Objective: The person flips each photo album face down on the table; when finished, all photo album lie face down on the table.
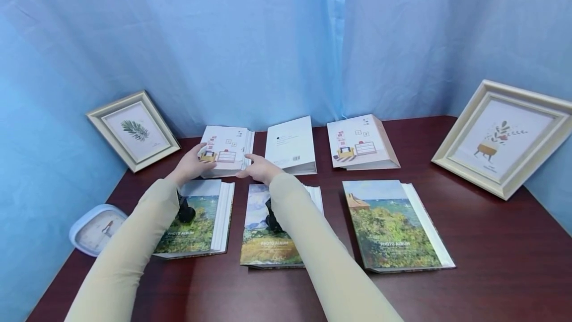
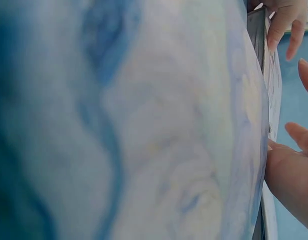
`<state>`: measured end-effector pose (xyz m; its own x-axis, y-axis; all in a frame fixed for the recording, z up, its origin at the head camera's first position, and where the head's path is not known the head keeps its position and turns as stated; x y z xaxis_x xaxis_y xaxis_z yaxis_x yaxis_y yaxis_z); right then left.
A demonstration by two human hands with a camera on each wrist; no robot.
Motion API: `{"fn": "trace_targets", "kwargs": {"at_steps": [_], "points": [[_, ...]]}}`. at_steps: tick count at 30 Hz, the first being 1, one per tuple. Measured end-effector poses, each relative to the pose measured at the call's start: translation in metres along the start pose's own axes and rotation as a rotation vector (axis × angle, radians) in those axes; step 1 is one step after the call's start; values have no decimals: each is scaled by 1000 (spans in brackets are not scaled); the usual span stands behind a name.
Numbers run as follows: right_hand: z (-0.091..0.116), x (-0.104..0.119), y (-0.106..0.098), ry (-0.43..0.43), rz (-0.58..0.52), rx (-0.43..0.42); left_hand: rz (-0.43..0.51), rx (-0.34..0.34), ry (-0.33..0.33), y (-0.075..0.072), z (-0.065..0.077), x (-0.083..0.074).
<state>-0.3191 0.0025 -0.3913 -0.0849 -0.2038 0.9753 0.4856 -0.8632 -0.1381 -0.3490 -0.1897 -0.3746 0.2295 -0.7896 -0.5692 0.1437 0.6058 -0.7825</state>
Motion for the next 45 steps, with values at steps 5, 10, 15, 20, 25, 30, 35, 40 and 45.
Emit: {"fn": "trace_targets", "kwargs": {"at_steps": [5,10,15,20,25,30,35,40,45], "points": [[3,1,-1,-7,-10,0,32,11,-13,0,2,-1],[1,-1,1,-5,-33,9,65,43,29,0,2,-5],[0,-2,2,-4,-52,-1,172,64,62,-1,1,-6],[1,-5,2,2,-53,-12,299,71,-7,-3,0,3],[2,-6,2,-2,-19,-6,394,65,-69,-5,2,8],[3,-3,3,-15,71,-7,503,60,-63,-8,5,3],[-1,-2,6,-30,146,-16,585,77,-32,-9,9,-6],[-2,0,6,-28,121,-37,616,113,-6,-9,14,-14],[-1,1,6,-30,139,-48,644,170,12,-10,19,-19]]}}
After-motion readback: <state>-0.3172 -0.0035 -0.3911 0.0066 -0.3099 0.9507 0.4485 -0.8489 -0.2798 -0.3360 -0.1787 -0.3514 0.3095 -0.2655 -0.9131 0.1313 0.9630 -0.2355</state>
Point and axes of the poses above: each hand's wrist, its own z-axis away from the middle knuckle, its own y-axis out of the palm, x = y × z, the point moved 5 cm from there along -z, towards the middle knuckle, and after that the axes turned 11 degrees about -y, right-handed, at the moved point
